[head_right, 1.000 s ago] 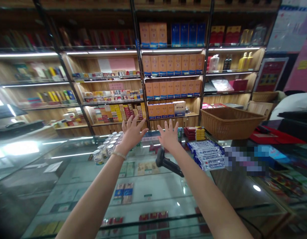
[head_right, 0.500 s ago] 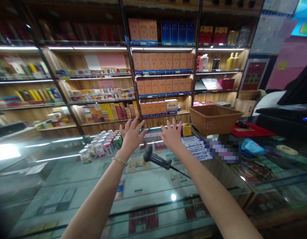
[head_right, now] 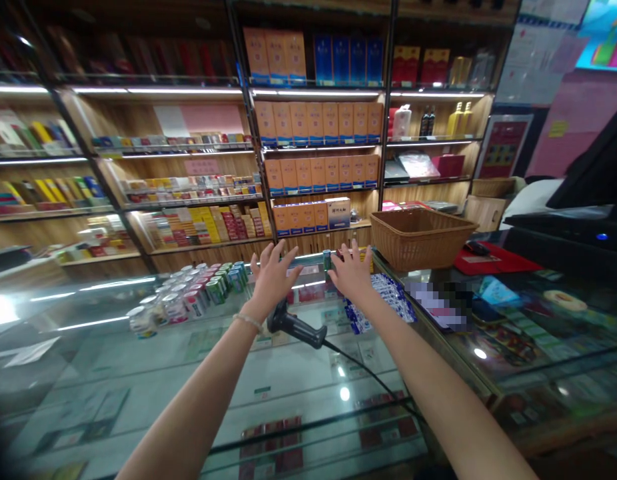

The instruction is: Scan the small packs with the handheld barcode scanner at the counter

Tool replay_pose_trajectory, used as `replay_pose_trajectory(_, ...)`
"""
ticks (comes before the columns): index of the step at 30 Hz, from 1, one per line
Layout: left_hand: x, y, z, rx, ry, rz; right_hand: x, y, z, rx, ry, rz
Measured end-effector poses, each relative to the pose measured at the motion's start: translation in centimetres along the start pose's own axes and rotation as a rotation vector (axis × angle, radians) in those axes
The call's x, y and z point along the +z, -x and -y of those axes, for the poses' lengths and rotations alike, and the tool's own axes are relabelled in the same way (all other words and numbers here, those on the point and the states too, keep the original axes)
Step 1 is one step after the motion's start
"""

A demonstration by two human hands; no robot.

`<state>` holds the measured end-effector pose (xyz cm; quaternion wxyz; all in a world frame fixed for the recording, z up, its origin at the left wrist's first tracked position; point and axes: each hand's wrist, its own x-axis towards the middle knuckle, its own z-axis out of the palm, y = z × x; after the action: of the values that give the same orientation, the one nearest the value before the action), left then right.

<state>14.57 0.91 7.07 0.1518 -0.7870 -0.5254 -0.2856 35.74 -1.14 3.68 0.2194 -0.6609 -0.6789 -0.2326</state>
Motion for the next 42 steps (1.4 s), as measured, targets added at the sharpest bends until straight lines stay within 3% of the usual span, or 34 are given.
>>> replay_pose_trajectory(9, 3.2, -5.4, -0.9, -0.086, 0.068, 0.131, 2.1, -5.3, -1.8, 0.07, -0.059, 0.106)
replay_pose_trajectory(17, 6.6, -8.4, -2.2, -0.07, 0.021, 0.211, 4.4, -7.2, -3.0, 0.029, -0.037, 0.275)
replay_pose_trajectory(24, 9.0, -9.9, -2.3, -0.078, -0.058, 0.285, 5.8, -9.2, -3.0, 0.05, -0.044, 0.369)
replay_pose_trajectory(42, 14.7, -11.0, -2.4, -0.049, -0.072, 0.314, 10.1, -9.5, -2.2, -0.032, 0.02, 0.317)
